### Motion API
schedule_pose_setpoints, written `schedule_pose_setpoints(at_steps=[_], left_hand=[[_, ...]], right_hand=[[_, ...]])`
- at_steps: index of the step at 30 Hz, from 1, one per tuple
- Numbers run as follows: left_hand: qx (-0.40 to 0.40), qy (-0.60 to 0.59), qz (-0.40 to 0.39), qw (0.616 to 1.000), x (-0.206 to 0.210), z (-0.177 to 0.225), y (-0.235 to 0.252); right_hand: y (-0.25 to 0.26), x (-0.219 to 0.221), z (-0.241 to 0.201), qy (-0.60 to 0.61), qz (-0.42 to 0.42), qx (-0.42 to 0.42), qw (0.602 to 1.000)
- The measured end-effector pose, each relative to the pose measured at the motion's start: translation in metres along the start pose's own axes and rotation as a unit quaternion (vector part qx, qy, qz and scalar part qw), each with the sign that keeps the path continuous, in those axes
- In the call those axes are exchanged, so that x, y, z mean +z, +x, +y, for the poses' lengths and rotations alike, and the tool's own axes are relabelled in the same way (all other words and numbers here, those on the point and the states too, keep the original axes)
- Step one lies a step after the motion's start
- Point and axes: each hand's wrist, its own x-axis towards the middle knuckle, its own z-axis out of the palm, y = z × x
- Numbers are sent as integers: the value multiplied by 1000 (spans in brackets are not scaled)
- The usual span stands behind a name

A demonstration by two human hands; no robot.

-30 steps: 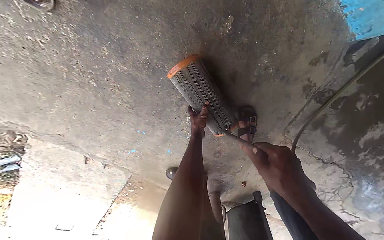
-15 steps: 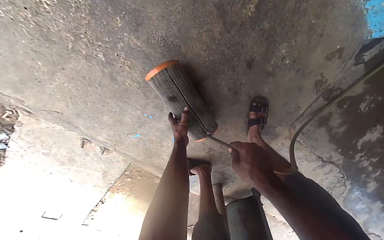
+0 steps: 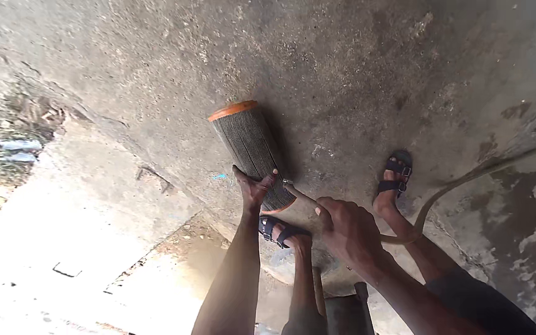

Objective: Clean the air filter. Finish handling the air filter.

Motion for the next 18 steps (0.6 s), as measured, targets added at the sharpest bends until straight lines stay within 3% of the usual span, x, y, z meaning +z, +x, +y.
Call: schedule_pose_setpoints(at_steps=[1,3,5,9,12,15,18], left_hand=[[-6,-2,-56,998,7,-44,10],[-120,25,-124,985,14,-68,29],[-158,46,-121,979,18,-63,33],[-165,50,-103,980,16,-41,25],[-182,-21,-98,978,30,-34,18],[-175,-143,-109,968,61,7,-1],[-152,-183,-185,953,106,77,-28]], right_hand=[[3,-4,-9,11,48,-26,998],[10,-11,-25,22,138,-75,987],[20,-19,-40,25,181,-102,978],[33,-33,-50,18,178,-109,978],[28,-50,-38,29,182,-94,978],[19,-67,-15,51,225,-90,969],[11,-90,11,63,274,-65,958]])
